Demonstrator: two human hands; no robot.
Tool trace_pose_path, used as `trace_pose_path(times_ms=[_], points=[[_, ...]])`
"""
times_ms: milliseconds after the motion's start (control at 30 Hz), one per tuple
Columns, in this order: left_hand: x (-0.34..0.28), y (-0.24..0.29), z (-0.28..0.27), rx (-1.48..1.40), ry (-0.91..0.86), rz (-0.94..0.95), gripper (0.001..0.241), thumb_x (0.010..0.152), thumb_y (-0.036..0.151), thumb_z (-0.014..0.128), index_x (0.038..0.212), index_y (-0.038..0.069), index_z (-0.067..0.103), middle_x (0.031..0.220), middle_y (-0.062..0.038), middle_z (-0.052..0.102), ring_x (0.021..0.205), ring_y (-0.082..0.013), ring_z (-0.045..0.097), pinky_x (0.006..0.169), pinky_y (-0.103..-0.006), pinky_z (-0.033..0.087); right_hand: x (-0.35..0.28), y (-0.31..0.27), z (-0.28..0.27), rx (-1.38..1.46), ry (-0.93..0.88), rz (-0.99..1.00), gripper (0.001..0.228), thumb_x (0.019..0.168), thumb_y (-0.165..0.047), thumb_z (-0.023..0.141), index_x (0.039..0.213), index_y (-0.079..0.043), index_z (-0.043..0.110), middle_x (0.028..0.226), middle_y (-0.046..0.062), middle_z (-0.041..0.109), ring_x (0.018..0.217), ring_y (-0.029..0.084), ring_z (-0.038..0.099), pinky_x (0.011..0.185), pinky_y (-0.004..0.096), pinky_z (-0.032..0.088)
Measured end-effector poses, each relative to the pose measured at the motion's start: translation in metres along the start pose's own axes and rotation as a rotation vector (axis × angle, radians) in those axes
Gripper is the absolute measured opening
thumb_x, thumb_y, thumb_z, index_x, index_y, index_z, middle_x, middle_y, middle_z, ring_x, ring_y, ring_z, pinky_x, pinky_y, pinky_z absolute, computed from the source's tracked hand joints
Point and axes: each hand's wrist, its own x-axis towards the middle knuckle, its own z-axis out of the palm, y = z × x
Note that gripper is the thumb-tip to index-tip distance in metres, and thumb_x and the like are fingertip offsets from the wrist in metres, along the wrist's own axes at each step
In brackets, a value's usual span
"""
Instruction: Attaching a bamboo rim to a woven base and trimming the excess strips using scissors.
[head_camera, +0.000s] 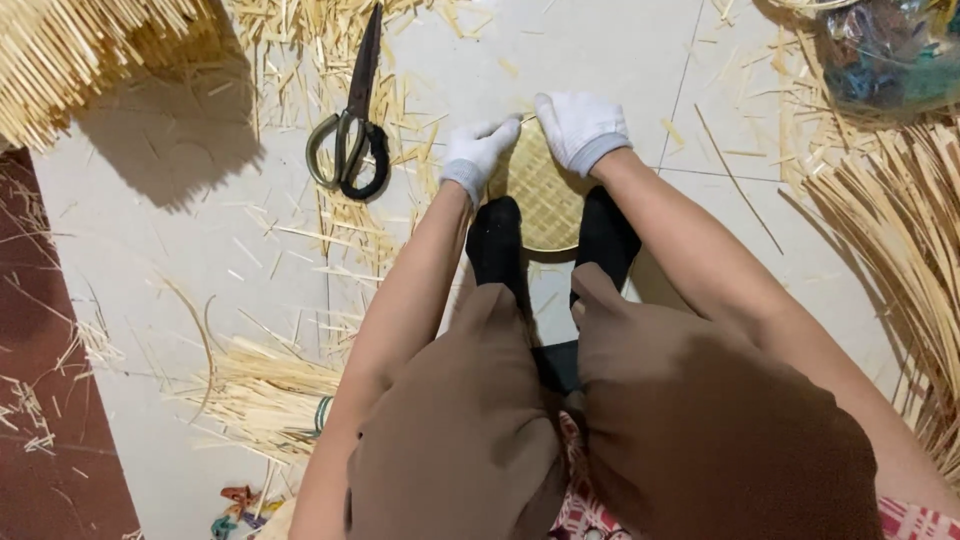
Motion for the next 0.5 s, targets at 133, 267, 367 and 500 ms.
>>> trace_pose_path(times_ms=[133, 267, 367, 500], points=[[-0.047, 0.027, 0.000, 0.004, -0.018, 0.163, 0.040, 0.091, 0.031, 0.074, 0.122, 0.006, 0.076, 0.113, -0.010, 0.079, 0.101, -0.0142, 0.070, 0.090, -0.0287, 0.055, -0.007, -0.003, -0.003, -0.027, 0.087, 0.039, 0.051, 0.108, -0.039, 0.032, 0.100, -0.009, 0.073, 0.097, 0.022, 0.072, 0.088, 0.044, 0.068, 0.077, 0.056, 0.053], [-0.085, 0.001, -0.006, 0.637, 0.347, 0.413, 0.030, 0.098, 0.025, 0.071, 0.125, 0.016, 0.079, 0.127, -0.023, 0.064, 0.115, -0.0326, 0.059, 0.098, -0.0367, 0.046, -0.014, 0.004, 0.012, 0.062, 0.312, 0.019, 0.050, 0.107, -0.038, 0.034, 0.098, -0.006, 0.072, 0.094, 0.023, 0.071, 0.079, 0.044, 0.067, 0.068, 0.055, 0.053], [-0.077, -0.025, -0.012, 0.359, 0.242, 0.400, 0.036, 0.100, 0.022, 0.063, 0.134, 0.014, 0.071, 0.129, -0.020, 0.065, 0.117, -0.0287, 0.062, 0.101, -0.0334, 0.049, -0.009, -0.001, 0.003, 0.005, 0.187, 0.087, 0.051, 0.109, -0.036, 0.032, 0.097, -0.006, 0.071, 0.092, 0.023, 0.071, 0.080, 0.044, 0.068, 0.068, 0.056, 0.054], [-0.072, -0.018, -0.015, 0.088, 0.101, 0.242, 0.038, 0.099, 0.018, 0.061, 0.136, 0.014, 0.066, 0.120, -0.014, 0.074, 0.099, -0.0247, 0.065, 0.092, -0.0327, 0.052, -0.002, -0.002, 0.001, -0.003, 0.138, 0.072, 0.050, 0.107, -0.034, 0.030, 0.097, -0.008, 0.071, 0.090, 0.022, 0.072, 0.081, 0.043, 0.069, 0.068, 0.057, 0.053]])
